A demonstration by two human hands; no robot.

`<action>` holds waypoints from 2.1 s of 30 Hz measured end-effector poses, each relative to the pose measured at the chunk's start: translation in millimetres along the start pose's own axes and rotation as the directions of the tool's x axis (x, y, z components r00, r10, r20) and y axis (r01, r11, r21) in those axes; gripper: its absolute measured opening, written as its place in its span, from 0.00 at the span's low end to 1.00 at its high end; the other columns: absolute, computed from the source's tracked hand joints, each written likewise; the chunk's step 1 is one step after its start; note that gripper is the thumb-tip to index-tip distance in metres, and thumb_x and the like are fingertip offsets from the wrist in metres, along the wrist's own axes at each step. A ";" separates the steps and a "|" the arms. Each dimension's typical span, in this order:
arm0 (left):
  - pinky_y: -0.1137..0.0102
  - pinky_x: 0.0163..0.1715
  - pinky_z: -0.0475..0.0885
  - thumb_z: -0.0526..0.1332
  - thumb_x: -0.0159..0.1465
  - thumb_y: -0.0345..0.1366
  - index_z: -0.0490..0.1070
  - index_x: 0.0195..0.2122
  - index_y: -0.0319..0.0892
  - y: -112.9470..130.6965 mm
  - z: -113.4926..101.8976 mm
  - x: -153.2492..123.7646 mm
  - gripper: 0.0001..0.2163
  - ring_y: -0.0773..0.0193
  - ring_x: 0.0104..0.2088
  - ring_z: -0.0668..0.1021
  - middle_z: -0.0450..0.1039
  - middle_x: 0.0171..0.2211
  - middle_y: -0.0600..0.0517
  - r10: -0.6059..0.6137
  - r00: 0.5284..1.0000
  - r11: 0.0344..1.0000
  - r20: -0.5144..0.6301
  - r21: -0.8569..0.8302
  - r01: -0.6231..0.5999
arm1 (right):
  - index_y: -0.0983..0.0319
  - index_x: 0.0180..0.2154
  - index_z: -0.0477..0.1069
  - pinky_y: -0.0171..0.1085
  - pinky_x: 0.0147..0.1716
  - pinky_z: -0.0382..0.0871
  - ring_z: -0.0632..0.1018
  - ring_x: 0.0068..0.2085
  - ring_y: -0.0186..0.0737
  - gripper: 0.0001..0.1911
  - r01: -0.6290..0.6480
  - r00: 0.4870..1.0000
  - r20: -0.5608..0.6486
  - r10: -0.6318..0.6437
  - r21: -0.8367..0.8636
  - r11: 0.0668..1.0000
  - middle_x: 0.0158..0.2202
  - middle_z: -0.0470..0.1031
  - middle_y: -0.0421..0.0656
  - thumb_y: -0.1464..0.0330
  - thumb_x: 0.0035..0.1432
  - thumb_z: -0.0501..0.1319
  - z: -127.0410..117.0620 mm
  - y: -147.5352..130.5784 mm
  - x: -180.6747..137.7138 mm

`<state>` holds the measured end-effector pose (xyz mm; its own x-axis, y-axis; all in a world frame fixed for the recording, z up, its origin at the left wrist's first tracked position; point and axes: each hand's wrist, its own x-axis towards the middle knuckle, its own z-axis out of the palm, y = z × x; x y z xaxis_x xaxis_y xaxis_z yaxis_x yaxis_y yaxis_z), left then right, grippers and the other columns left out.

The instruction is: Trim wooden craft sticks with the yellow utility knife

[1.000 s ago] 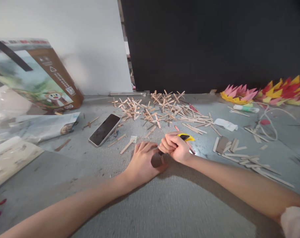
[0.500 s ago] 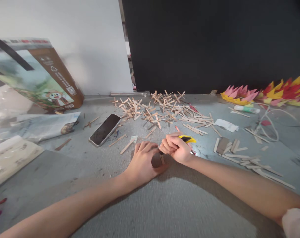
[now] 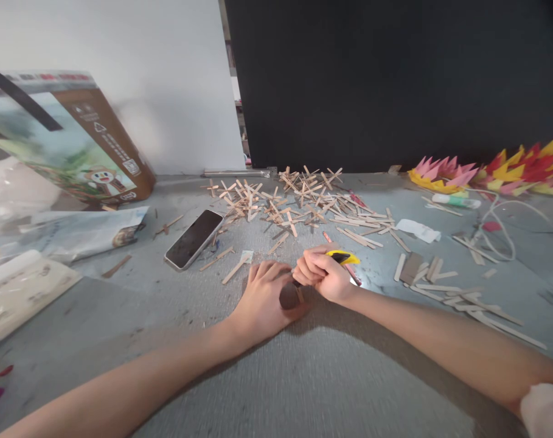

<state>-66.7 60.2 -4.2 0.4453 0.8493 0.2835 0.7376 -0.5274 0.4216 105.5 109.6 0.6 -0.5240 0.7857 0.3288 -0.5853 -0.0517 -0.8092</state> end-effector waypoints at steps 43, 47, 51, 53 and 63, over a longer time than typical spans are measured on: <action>0.45 0.59 0.61 0.66 0.64 0.56 0.76 0.50 0.46 6.3 1.4 3.9 0.22 0.43 0.58 0.72 0.77 0.53 0.44 -0.001 0.999 0.995 -0.042 0.103 0.005 | 0.58 0.18 0.54 0.39 0.22 0.41 0.50 0.18 0.30 0.29 0.111 0.980 -0.148 -0.132 -0.143 0.983 0.15 0.49 0.32 0.59 0.67 0.63 19.4 11.3 -7.5; 0.46 0.60 0.62 0.68 0.64 0.54 0.77 0.52 0.51 -4.9 -6.8 9.9 0.20 0.43 0.62 0.69 0.75 0.58 0.48 0.054 0.996 0.998 0.064 0.040 -0.056 | 0.58 0.18 0.50 0.38 0.21 0.42 0.49 0.17 0.29 0.29 0.071 0.994 -0.077 -0.079 -0.096 0.993 0.15 0.47 0.31 0.60 0.66 0.62 9.6 7.8 -3.0; 0.40 0.65 0.56 0.72 0.59 0.53 0.78 0.53 0.57 -22.3 -15.1 18.2 0.21 0.35 0.70 0.59 0.65 0.68 0.52 0.125 0.978 0.990 0.169 0.043 -0.134 | 0.58 0.18 0.49 0.36 0.21 0.43 0.48 0.17 0.29 0.29 0.031 1.000 -0.001 -0.031 -0.059 0.998 0.15 0.47 0.31 0.60 0.66 0.61 0.7 6.2 -0.2; 0.38 0.66 0.53 0.72 0.60 0.53 0.77 0.57 0.61 -29.5 -18.0 20.9 0.23 0.34 0.72 0.54 0.59 0.72 0.53 0.170 0.960 0.982 0.221 0.039 -0.183 | 0.58 0.17 0.50 0.36 0.20 0.44 0.48 0.17 0.29 0.29 0.017 0.999 0.036 -0.016 -0.050 0.999 0.15 0.47 0.30 0.60 0.65 0.61 -2.3 6.6 0.2; 0.43 0.66 0.53 0.70 0.61 0.58 0.77 0.57 0.56 -27.2 -7.3 17.4 0.26 0.39 0.70 0.59 0.67 0.67 0.49 0.120 0.985 0.991 0.123 0.043 -0.126 | 0.58 0.17 0.50 0.35 0.20 0.44 0.48 0.17 0.28 0.29 0.007 1.000 0.027 -0.006 -0.051 0.999 0.15 0.48 0.31 0.60 0.65 0.62 -2.7 7.7 -0.5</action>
<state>-82.8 89.1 -4.4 0.5896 0.7760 0.2240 0.6968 -0.6290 0.3448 103.0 110.5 -7.1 -0.5372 0.7690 0.3464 -0.5569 -0.0150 -0.8305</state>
